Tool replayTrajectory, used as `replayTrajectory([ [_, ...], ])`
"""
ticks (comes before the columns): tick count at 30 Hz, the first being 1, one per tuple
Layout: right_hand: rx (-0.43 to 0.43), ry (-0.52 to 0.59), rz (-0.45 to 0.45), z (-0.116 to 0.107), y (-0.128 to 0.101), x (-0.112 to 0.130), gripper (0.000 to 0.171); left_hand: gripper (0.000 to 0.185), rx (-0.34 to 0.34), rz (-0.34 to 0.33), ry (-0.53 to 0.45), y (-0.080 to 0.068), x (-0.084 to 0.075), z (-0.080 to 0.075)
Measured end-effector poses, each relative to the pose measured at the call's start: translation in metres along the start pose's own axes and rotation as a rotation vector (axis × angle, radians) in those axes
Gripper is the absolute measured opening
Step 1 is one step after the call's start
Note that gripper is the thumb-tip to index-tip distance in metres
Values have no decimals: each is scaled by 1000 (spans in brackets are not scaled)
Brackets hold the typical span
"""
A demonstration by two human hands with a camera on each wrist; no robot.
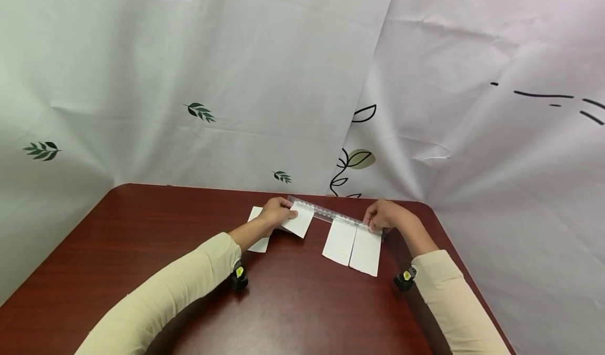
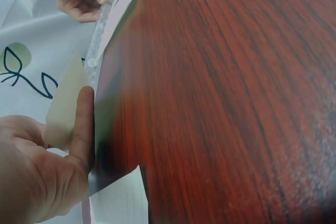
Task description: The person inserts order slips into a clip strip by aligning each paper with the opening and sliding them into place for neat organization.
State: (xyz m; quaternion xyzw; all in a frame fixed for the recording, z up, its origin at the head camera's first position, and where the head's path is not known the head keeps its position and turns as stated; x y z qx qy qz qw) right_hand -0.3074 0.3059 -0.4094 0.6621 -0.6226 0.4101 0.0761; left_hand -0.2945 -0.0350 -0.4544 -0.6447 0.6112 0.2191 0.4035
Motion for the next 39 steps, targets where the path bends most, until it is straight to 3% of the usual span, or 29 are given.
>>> replayTrajectory([
  [13, 5, 6, -8, 0, 0, -1, 14, 39, 59, 49, -28, 0, -5, 5],
  [21, 10, 5, -7, -2, 1, 0, 14, 46, 131, 59, -69, -3, -10, 12],
  [28, 16, 0, -10, -3, 1, -1, 14, 48, 137, 71, -32, -4, -15, 15],
  [39, 13, -3, -7, -2, 0, 0, 14, 51, 187, 65, -65, -5, -17, 23],
])
Point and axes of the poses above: each hand's wrist, its own y-axis towards the middle knuckle, its own z-axis out of the palm, x = y × z, the point moved 2 cm from there along y, towards the middle knuckle, and after that the axes turned 15 degrees about y, right-handed, at the moved point
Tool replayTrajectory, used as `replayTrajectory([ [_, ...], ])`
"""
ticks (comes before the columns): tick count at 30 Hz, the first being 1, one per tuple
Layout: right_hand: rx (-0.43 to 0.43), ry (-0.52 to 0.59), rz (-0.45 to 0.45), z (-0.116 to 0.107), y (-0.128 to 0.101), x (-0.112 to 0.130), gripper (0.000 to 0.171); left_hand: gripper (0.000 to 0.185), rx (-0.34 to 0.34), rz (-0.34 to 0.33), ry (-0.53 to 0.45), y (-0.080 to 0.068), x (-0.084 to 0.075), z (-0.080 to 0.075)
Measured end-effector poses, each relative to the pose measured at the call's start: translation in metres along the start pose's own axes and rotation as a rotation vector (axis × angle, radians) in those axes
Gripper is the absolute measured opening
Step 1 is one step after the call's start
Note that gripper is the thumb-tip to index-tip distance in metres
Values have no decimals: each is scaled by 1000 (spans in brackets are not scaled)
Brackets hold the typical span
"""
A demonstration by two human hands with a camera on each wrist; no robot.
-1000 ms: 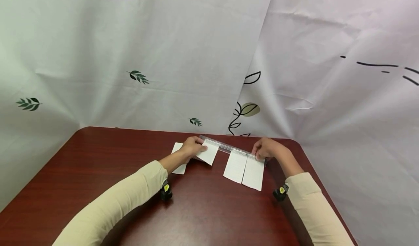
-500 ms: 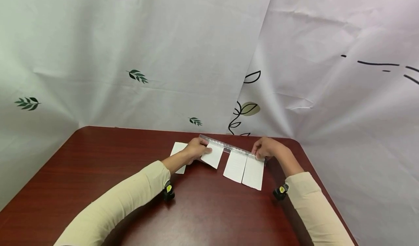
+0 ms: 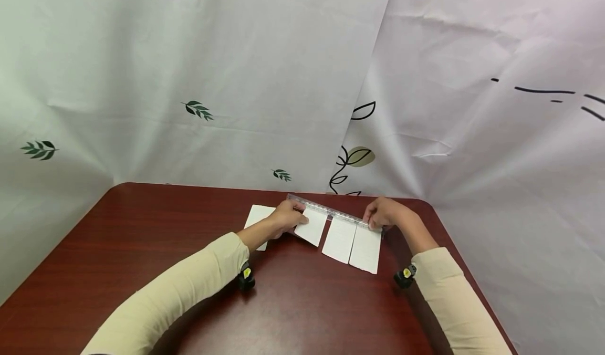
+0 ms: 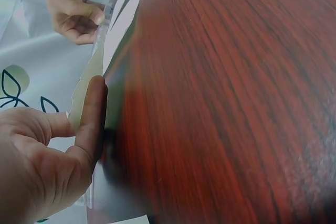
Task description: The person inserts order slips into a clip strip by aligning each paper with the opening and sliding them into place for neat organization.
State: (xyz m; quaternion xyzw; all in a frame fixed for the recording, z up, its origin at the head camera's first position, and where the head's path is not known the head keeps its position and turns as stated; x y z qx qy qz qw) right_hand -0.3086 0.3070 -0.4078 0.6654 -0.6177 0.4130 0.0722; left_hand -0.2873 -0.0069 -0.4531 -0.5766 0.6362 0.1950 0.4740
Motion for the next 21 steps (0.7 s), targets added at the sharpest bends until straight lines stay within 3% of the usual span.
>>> replayTrajectory([
  [9, -1, -3, 7, 0, 1, -1, 16, 54, 46, 2, -33, -1, -3, 3],
  [15, -5, 3, 14, 0, 2, -1, 17, 55, 36, 8, -12, 1, -2, 4],
  [21, -5, 4, 5, 1, 0, 0, 16, 59, 60, 15, -96, 1, -2, 4],
])
Point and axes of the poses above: each hand's wrist, its own y-axis towards the middle knuckle, its own z-axis out of the palm, x = y × z, the point moved 2 cm from there along y, towards the middle knuckle, and after that the axes turned 15 degrees about y, right-handed, at the moved point
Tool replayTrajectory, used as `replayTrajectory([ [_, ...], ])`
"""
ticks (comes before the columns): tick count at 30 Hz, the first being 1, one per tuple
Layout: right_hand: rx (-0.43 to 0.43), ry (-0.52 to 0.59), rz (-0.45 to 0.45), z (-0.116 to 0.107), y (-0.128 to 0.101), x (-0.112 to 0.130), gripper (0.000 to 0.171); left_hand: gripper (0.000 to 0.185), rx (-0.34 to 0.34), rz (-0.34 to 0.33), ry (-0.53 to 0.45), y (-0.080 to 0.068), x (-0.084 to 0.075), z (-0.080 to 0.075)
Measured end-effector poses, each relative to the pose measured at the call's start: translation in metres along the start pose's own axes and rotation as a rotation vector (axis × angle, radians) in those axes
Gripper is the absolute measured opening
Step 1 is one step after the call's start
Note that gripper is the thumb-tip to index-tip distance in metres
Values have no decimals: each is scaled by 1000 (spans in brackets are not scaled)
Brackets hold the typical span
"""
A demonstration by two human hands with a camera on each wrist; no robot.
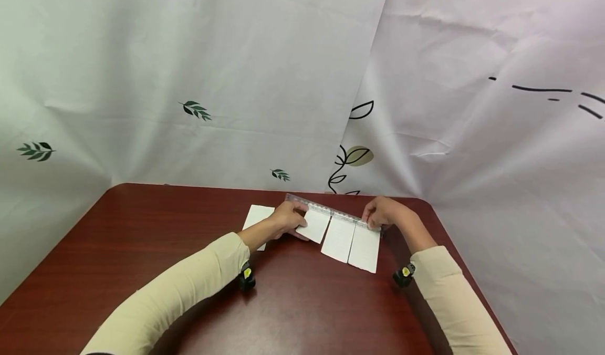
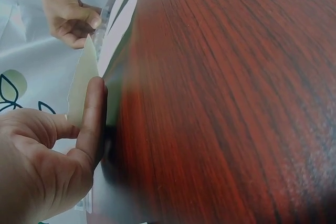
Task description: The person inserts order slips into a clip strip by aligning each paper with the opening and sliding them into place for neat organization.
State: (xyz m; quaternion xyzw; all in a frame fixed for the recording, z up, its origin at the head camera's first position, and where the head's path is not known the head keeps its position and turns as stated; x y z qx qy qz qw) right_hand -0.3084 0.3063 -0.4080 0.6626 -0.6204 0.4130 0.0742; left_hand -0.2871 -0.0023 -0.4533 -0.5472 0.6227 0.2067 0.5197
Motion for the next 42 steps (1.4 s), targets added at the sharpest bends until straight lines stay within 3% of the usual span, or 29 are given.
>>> replayTrajectory([
  [12, -1, -14, 0, 0, 0, 1, 15, 59, 0, 6, -67, 1, 1, 1],
  [16, -4, -16, 9, 0, 0, 0, 16, 57, 1, 23, -29, 1, 0, 1],
  [22, -6, -9, 16, 0, 0, -2, 16, 50, -52, 21, 132, 0, 0, 0],
  [29, -8, -2, 14, 1, 0, -3, 16, 51, -34, 29, 102, 1, -1, 4],
  [33, -9, -2, 14, 1, 1, -4, 16, 49, -53, 10, 169, 0, 0, 3],
  [42, -6, 1, 11, 0, 2, -2, 16, 52, -20, 20, 137, -1, 1, -6],
])
Point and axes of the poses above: each hand's wrist, its own y-axis towards the middle knuckle, its own z-axis out of the palm, x = y × z, the point moved 2 cm from there along y, towards the middle knuckle, and after that the axes turned 15 degrees about y, right-handed, at the moved point
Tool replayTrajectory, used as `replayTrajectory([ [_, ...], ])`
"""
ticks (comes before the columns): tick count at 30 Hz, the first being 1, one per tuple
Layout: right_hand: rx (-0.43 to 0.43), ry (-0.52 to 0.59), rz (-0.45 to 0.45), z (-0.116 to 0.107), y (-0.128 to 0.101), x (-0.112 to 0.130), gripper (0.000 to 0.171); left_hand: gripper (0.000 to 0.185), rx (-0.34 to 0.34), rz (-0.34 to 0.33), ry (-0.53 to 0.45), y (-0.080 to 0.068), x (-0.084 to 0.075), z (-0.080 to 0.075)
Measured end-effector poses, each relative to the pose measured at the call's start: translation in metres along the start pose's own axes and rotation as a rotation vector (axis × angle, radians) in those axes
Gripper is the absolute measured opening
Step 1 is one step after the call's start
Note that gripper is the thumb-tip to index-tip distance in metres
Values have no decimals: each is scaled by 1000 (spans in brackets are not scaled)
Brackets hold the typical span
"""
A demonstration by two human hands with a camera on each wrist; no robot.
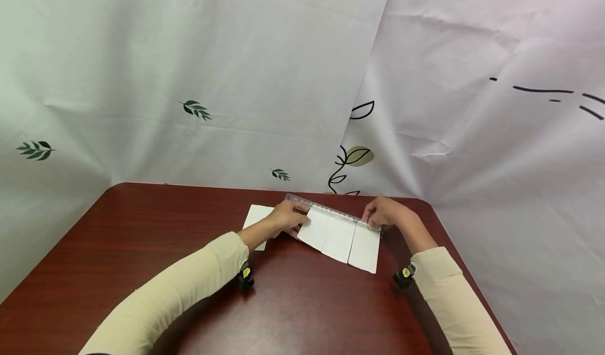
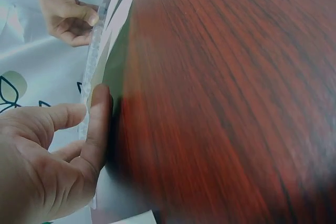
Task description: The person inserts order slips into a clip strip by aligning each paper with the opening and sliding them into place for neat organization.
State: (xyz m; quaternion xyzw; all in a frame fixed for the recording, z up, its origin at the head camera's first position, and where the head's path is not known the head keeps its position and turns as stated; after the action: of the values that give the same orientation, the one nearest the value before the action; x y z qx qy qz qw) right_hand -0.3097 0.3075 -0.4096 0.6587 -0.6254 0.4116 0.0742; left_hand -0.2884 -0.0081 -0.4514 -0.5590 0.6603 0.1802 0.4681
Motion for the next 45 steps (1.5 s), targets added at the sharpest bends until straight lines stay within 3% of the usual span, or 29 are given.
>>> replayTrajectory([
  [5, 2, -2, -3, 0, 0, 1, 17, 51, 14, -25, -47, -3, 5, -9],
  [13, 0, -6, -11, 0, 0, 0, 17, 36, 20, -34, -101, -13, 15, -20],
  [27, 0, 1, -12, 2, -2, -2, 17, 22, -24, -45, -18, -38, 23, -37],
  [32, 0, -8, -18, 0, -2, 1, 16, 21, -72, -50, 85, -48, 26, -47],
  [36, 0, -13, -27, 0, -3, 1, 15, 18, -118, -82, 228, -53, 30, -57],
  [41, 3, 8, -34, 1, -3, 0, 18, 21, -145, -110, 392, -31, 60, -72],
  [43, 4, 13, -34, 1, -2, 0, 19, 30, -173, -117, 484, -21, 72, -76],
  [45, 4, 13, -35, 1, -2, -1, 19, 45, -207, -139, 591, -20, 75, -79],
])
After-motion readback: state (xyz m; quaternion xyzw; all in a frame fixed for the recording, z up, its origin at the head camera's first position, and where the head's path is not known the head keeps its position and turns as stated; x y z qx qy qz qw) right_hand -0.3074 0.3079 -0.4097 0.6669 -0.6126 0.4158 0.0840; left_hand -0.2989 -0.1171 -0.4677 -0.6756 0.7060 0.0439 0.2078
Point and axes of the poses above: each hand's wrist, its own y-axis towards the middle knuckle, its own z-axis out of the palm, x = y × z, the point moved 2 cm from there along y, towards the middle knuckle, and after that the axes turned 15 degrees about y, right-handed, at the moved point
